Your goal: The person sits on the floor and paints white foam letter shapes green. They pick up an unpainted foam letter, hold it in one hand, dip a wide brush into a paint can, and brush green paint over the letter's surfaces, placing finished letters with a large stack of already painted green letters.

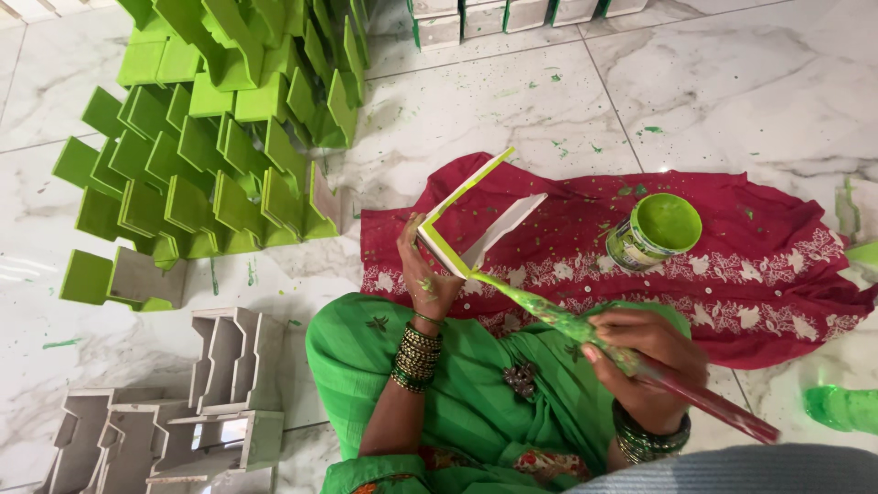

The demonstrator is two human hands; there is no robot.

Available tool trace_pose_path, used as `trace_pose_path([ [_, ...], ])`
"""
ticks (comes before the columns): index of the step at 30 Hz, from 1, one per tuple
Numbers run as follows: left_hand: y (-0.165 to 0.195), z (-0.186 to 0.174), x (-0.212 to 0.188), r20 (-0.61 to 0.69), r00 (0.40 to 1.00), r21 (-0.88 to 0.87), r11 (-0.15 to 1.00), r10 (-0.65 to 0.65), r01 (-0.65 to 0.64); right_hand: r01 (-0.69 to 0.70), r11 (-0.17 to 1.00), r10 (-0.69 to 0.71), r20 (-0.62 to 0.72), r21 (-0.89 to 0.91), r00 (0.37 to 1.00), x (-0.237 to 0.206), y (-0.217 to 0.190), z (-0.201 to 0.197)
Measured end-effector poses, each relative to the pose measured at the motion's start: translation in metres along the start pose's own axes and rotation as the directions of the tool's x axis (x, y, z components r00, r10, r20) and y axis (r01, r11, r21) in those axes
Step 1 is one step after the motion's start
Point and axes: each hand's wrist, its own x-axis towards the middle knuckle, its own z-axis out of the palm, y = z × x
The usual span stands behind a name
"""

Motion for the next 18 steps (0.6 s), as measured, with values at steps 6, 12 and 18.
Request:
trace_pose_path([
  [6, -0.0004, 0.0014, -0.0010, 0.018, 1.000, -0.015, 1.000, -0.025, 0.025, 0.090, 0.993, -0.093, 0.049, 0.072, 0.994, 0.0036, 0.0007, 0.0033],
  [12, 0.0001, -0.0001, 0.0005, 0.004, 1.000, -0.020, 1.000, -0.019, 0.019, 0.054, 0.998, -0.054, 0.021, 0.022, 0.998, 0.0041, -0.0007, -0.0017],
  [18, 0.0023, -0.0007, 0.0000, 0.021, 1.000, -0.035, 0.999, -0.022, 0.023, 0.058, 0.996, -0.063, 0.077, 0.068, 0.995, 0.0039, -0.0014, 0.0022],
])
